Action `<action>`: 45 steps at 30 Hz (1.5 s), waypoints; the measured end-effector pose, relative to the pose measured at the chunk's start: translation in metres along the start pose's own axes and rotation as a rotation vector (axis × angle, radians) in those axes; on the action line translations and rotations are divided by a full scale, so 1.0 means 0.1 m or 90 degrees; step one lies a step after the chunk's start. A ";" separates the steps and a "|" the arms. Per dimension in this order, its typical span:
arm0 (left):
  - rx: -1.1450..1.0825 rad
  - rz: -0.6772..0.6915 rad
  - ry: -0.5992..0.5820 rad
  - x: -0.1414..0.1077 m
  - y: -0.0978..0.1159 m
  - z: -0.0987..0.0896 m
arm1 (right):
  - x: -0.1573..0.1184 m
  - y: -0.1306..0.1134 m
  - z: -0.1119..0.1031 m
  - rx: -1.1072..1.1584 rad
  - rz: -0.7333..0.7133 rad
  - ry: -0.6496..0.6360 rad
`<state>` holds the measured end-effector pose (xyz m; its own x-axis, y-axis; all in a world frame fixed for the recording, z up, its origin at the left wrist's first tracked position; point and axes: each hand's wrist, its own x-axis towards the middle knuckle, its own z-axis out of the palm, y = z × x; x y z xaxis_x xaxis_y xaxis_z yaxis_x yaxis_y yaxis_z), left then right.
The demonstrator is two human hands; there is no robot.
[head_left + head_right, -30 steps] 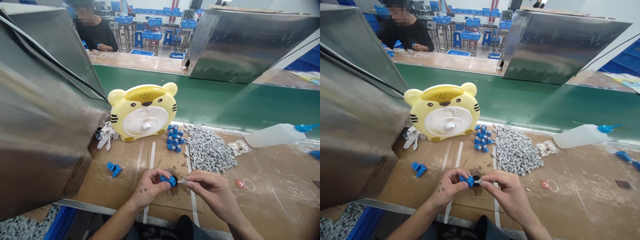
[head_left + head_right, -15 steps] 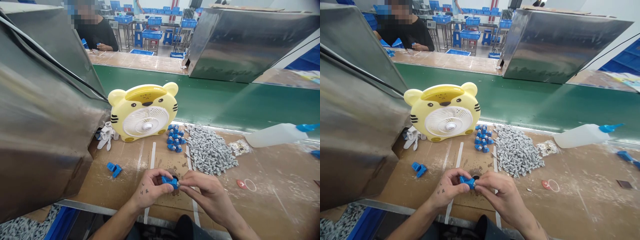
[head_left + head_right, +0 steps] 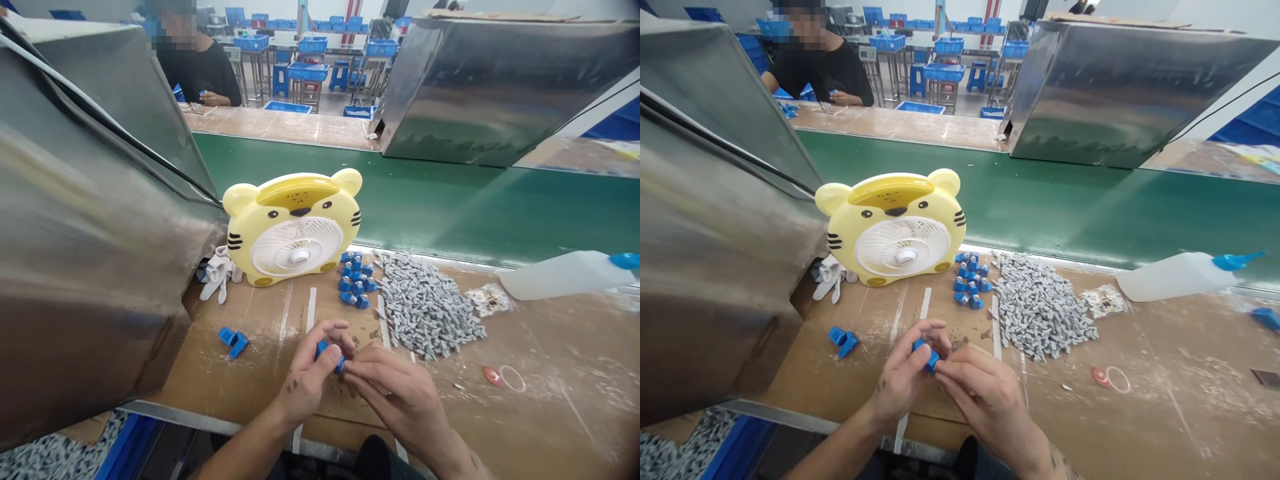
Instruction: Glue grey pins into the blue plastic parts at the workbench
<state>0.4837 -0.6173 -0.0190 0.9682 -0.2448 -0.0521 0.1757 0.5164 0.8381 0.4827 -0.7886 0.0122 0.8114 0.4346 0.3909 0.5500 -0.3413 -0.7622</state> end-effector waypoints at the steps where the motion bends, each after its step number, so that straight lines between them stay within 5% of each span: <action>1: -0.049 0.007 0.023 0.00 -0.03 0.03 | 0.01 -0.03 0.03 -0.013 -0.016 0.013; 7: -0.120 0.012 0.094 -0.01 -0.05 0.16 | 0.01 -0.22 0.19 -0.046 -0.057 0.089; 11: 0.002 0.048 0.139 -0.03 0.00 0.18 | -0.02 -0.22 0.23 -0.051 -0.021 0.108; 17: 0.123 0.018 0.024 0.05 0.04 0.19 | -0.11 -0.07 0.11 -0.061 -0.040 0.130; 20: 0.365 0.047 0.028 0.09 0.17 -0.04 | -0.10 0.10 -0.23 -0.148 -0.004 0.102; 24: 0.872 0.138 0.199 -0.04 0.45 -0.71 | 0.07 0.50 -0.78 -0.364 0.108 -0.010; 28: 1.190 0.041 0.211 -0.31 0.57 -1.37 | 0.37 0.89 -0.93 -0.494 0.147 -0.201; 34: 1.140 0.086 0.136 -0.53 0.34 -1.74 | 0.60 1.04 -0.82 -0.488 0.143 -0.261; 39: 1.104 0.160 0.161 -0.51 0.24 -1.76 | 0.40 0.98 -0.85 -0.502 0.189 -0.255; 45: 1.110 0.221 0.042 -0.38 0.28 -1.69 | 0.26 1.12 -0.61 -0.503 0.218 -0.270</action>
<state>0.4825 -0.4545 -0.0853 0.9284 -0.2720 0.2530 -0.3515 -0.8634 0.3618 0.5774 -0.8665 -0.0318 0.8988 0.4199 -0.1258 0.3972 -0.9016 -0.1711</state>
